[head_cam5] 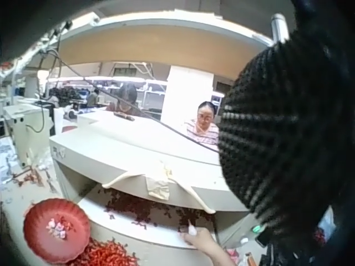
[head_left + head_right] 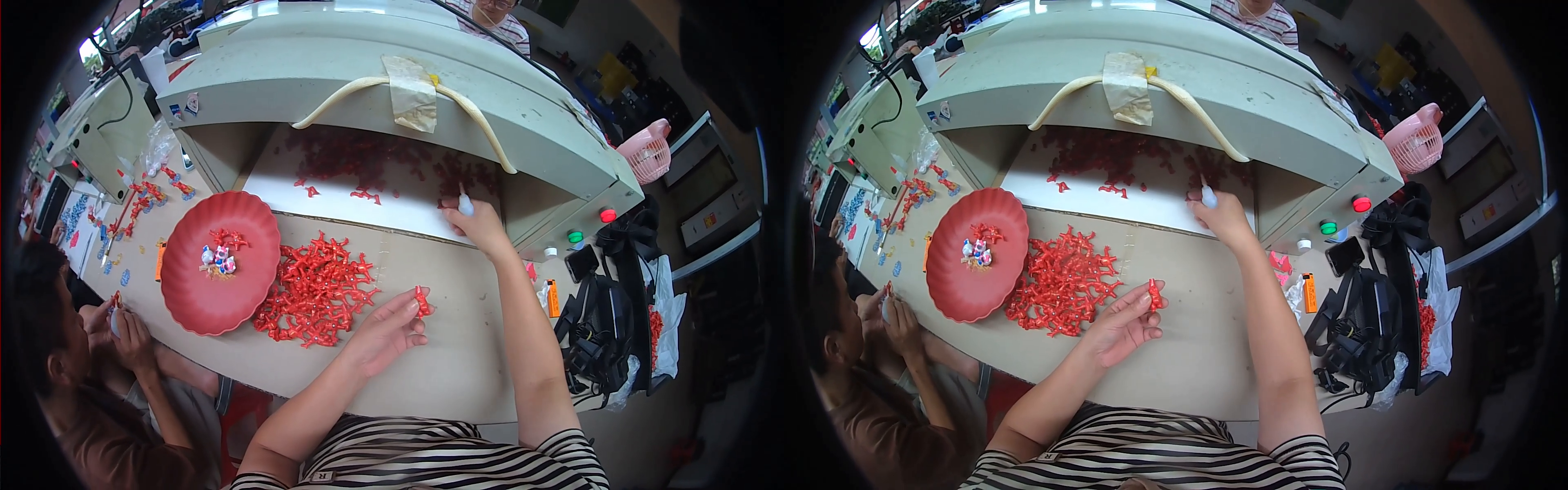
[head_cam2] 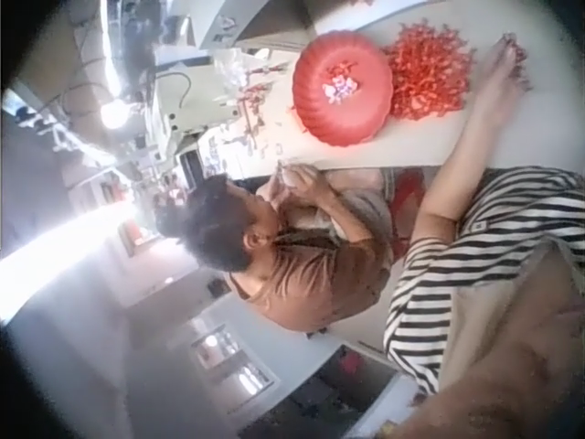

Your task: The person assembles plastic toy figurines by applying glue from a bottle onto the plastic parts and pressing the pieces together by hand.

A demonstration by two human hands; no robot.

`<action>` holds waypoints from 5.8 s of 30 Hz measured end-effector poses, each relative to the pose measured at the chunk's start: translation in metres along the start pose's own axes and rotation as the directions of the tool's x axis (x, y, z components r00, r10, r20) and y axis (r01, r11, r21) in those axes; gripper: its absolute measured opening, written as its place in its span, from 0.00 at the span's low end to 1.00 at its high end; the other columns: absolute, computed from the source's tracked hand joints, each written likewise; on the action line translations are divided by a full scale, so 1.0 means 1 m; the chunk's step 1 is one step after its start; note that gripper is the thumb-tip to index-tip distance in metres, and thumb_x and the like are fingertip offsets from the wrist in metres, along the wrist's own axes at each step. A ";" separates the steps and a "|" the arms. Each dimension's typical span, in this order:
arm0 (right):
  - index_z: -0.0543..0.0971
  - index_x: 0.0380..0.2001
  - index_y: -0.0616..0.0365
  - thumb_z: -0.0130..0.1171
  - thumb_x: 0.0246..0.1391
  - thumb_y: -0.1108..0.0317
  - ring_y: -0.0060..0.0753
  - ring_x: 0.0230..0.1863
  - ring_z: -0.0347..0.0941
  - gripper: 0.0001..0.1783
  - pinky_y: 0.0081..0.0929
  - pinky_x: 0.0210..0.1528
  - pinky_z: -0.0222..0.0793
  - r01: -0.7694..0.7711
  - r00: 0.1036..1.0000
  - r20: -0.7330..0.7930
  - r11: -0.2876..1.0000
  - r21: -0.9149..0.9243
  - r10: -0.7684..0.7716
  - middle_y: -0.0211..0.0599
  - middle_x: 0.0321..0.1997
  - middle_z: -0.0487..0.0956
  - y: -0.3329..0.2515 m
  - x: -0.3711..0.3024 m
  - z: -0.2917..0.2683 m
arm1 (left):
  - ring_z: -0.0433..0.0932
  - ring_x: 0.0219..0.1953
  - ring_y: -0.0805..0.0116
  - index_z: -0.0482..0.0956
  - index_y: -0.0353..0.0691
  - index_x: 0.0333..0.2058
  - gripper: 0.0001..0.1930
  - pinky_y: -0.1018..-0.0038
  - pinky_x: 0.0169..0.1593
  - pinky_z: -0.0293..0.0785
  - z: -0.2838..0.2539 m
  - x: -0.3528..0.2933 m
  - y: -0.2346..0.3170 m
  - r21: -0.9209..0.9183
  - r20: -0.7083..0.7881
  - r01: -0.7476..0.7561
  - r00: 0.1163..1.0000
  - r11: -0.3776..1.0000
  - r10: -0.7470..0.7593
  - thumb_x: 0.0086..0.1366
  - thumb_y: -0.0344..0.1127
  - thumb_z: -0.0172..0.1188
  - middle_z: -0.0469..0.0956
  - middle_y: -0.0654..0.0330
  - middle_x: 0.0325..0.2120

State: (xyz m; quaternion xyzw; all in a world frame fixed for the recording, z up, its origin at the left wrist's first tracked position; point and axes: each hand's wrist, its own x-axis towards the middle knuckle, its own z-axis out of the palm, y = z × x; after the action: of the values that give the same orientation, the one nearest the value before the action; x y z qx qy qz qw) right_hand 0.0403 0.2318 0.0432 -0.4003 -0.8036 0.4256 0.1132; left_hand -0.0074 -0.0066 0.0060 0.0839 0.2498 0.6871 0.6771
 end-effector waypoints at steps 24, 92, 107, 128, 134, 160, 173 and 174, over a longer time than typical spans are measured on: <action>0.76 0.34 0.58 0.57 0.44 0.73 0.37 0.36 0.72 0.10 0.26 0.39 0.66 0.520 0.752 -0.402 0.845 -0.127 -0.523 0.39 0.32 0.75 0.001 -0.020 0.032 | 0.69 0.29 0.78 0.65 0.41 0.49 0.17 0.76 0.35 0.70 0.005 0.001 -0.002 0.023 -0.001 -0.037 0.999 0.999 0.037 0.61 0.36 0.50 0.71 0.63 0.35; 0.73 0.38 0.63 0.54 0.51 0.71 0.19 0.34 0.69 0.11 0.17 0.37 0.66 -0.332 0.929 0.370 0.392 0.858 -0.023 0.32 0.34 0.74 0.023 -0.138 0.041 | 0.71 0.42 0.72 0.67 0.35 0.46 0.15 0.74 0.50 0.65 0.004 0.007 -0.010 0.281 -0.093 -0.331 0.925 0.901 0.369 0.60 0.28 0.51 0.73 0.59 0.38; 0.76 0.31 0.61 0.58 0.44 0.76 0.28 0.34 0.72 0.08 0.21 0.36 0.67 0.422 0.906 -0.171 0.854 0.303 -0.387 0.36 0.32 0.75 0.012 -0.147 0.033 | 0.72 0.39 0.72 0.69 0.35 0.41 0.12 0.73 0.47 0.70 0.005 0.011 -0.012 0.386 -0.195 -0.286 0.904 0.877 0.381 0.57 0.24 0.52 0.73 0.59 0.36; 0.74 0.31 0.56 0.59 0.38 0.76 0.37 0.33 0.70 0.12 0.31 0.37 0.64 0.662 0.735 -0.155 0.748 -0.044 -0.660 0.35 0.30 0.74 0.020 -0.141 0.030 | 0.73 0.38 0.74 0.72 0.32 0.40 0.12 0.78 0.44 0.70 0.001 0.011 -0.016 0.701 -0.112 -0.309 0.842 0.643 0.527 0.54 0.22 0.56 0.75 0.59 0.35; 0.75 0.30 0.58 0.59 0.41 0.73 0.38 0.31 0.71 0.09 0.31 0.34 0.66 0.475 0.879 -0.117 0.871 0.127 -0.462 0.37 0.28 0.75 0.021 -0.141 0.029 | 0.72 0.39 0.73 0.73 0.32 0.40 0.12 0.79 0.44 0.69 0.003 0.012 -0.016 0.712 -0.081 -0.332 0.836 0.618 0.543 0.54 0.22 0.56 0.75 0.58 0.35; 0.75 0.31 0.58 0.58 0.42 0.76 0.34 0.29 0.71 0.09 0.27 0.31 0.68 0.552 0.829 -0.170 0.827 0.105 -0.532 0.36 0.29 0.75 0.023 -0.142 0.040 | 0.73 0.36 0.74 0.74 0.33 0.39 0.10 0.77 0.42 0.70 -0.003 0.008 -0.017 0.747 -0.099 -0.313 0.820 0.587 0.564 0.57 0.26 0.54 0.75 0.61 0.32; 0.75 0.31 0.58 0.58 0.42 0.76 0.35 0.30 0.72 0.09 0.27 0.31 0.68 0.541 0.838 -0.154 0.834 0.114 -0.523 0.37 0.29 0.75 0.029 -0.135 0.040 | 0.74 0.38 0.73 0.73 0.31 0.39 0.11 0.79 0.44 0.70 -0.002 0.014 -0.017 0.723 -0.140 -0.288 0.830 0.628 0.541 0.56 0.23 0.55 0.76 0.57 0.35; 0.76 0.31 0.58 0.58 0.42 0.76 0.36 0.30 0.72 0.09 0.27 0.31 0.68 0.531 0.846 -0.146 0.838 0.125 -0.514 0.37 0.29 0.75 0.028 -0.134 0.040 | 0.74 0.37 0.74 0.74 0.31 0.38 0.10 0.79 0.44 0.70 -0.001 0.013 -0.015 0.736 -0.136 -0.286 0.826 0.614 0.548 0.56 0.23 0.55 0.76 0.58 0.34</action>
State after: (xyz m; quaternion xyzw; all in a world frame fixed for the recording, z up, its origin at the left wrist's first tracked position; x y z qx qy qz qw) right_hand 0.1226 0.1176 0.0184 -0.1775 -0.8381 0.4200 0.2994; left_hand 0.0048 0.0054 -0.0046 0.2623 0.5742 0.6877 0.3585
